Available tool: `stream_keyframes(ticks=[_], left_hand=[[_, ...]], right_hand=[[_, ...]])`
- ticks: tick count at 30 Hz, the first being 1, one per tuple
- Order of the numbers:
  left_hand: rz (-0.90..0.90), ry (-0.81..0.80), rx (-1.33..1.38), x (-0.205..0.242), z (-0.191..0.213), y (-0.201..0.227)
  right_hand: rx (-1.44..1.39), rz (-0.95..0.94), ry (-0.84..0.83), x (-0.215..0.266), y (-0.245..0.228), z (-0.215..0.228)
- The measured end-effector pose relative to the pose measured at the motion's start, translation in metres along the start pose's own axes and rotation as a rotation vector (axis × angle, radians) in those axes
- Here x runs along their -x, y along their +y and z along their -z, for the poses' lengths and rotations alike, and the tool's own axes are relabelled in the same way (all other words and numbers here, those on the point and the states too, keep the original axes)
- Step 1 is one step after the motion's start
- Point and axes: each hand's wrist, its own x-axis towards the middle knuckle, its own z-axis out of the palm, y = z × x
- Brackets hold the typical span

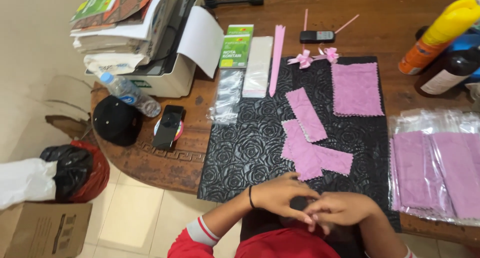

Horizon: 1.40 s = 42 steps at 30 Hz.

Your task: The person places fabric pieces into plastic bags, folds them, and arranges them on the table.

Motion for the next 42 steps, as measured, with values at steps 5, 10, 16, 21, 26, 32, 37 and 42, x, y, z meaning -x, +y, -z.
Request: stream_keyframes(ticks=[5, 10, 16, 21, 26, 32, 37, 42], left_hand=[[-0.016, 0.041, 0.109, 0.004, -0.014, -0.011], [-0.043, 0.129, 0.091, 0.017, 0.001, -0.015], [0.094, 0.321, 0.058, 0.038, 0.07, -0.003], [0.27, 0.671, 0.213, 0.056, 0.126, -0.041], [0.554, 1.127, 0.341, 0.059, 0.196, -0.078], [0.857, 1.303, 0.29, 0.068, 0.197, -0.178], [1.027, 1.326, 0.184, 0.086, 0.177, -0.247], [1.063, 1.347, 0.072, 0.1, 0.155, -0.303]], right_hand=[[0.118, -0.008, -0.035, 0.007, -0.012, 0.013], [0.158, -0.064, 0.118, 0.024, -0.008, 0.023], [0.032, -0.24, 0.618, 0.063, 0.05, 0.021], [-0.167, -0.28, 0.888, 0.059, 0.09, 0.013], [-0.226, -0.378, 0.932, 0.049, 0.123, 0.006], [-0.273, -0.342, 1.013, 0.052, 0.141, 0.007], [-0.311, -0.295, 1.07, 0.053, 0.153, 0.006], [-0.356, -0.256, 1.11, 0.054, 0.156, 0.005]])
